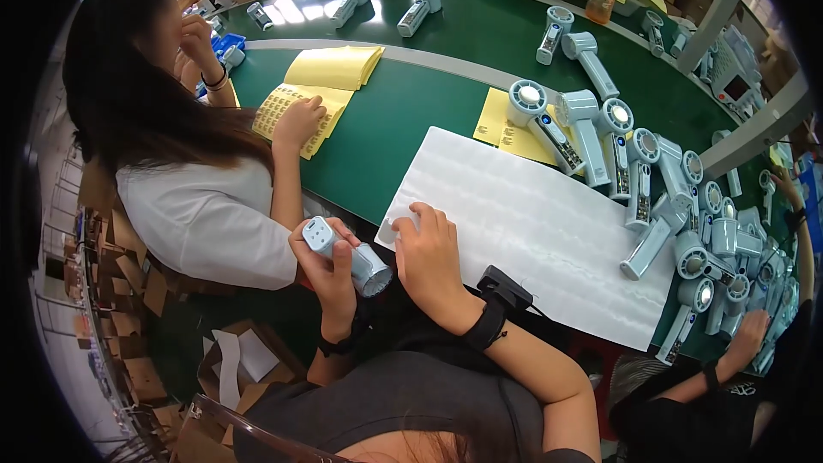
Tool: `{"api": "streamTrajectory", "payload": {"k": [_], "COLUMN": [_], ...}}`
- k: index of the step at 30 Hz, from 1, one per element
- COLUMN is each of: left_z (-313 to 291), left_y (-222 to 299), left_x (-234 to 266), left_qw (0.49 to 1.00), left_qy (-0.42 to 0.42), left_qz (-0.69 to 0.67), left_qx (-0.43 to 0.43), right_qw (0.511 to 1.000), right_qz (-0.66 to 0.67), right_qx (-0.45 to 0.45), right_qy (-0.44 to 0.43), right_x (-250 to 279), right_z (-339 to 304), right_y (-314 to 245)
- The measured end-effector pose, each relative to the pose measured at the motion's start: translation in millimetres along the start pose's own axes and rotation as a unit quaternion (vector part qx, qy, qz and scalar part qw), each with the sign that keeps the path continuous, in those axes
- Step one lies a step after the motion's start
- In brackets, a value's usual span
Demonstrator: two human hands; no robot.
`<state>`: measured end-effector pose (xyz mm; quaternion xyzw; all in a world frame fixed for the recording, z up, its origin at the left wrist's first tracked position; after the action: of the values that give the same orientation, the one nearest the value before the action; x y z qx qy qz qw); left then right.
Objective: The person assembles handheld fans by hand, peeling a sticker from a sheet and pressing it onto the bottom of the fan base. They repeat this process for multiple fans, placing each one onto a pile on the table.
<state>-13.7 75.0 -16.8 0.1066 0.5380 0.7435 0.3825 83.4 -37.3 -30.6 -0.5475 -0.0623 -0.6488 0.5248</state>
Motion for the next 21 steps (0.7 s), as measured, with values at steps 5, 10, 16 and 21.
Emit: {"api": "streamTrajectory", "payload": {"k": [5, 10, 16, 21], "left_z": [1, 0, -3, -6], "left_y": [-1, 6, 15, 21], "left_x": [2, -1, -7, -26], "left_qw": [1.0, 0.999, 0.998, 0.992], "left_qy": [-0.002, -0.022, -0.036, -0.105], "left_qz": [-0.015, -0.016, -0.007, 0.028], "left_qx": [-0.008, -0.023, -0.052, -0.06], "right_qw": [0.998, 1.0, 0.999, 0.906], "right_qz": [-0.048, 0.003, 0.033, 0.387], "right_qx": [-0.004, -0.031, -0.039, -0.173], "right_qy": [0.034, -0.001, 0.014, 0.001], "right_x": [1, -5, -12, 48], "right_z": [1, 10, 17, 34], "right_y": [-5, -6, 2, 36]}}
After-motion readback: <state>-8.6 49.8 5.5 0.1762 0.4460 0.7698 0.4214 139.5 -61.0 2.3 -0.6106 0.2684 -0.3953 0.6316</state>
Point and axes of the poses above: each hand's wrist, its own z-axis towards the middle knuckle, its own x-axis out of the back of the hand, y = z × x, the point moved 9 cm from there along z, towards the middle knuckle, and after that the axes turned 11 degrees about -z, right-handed, at the moved point
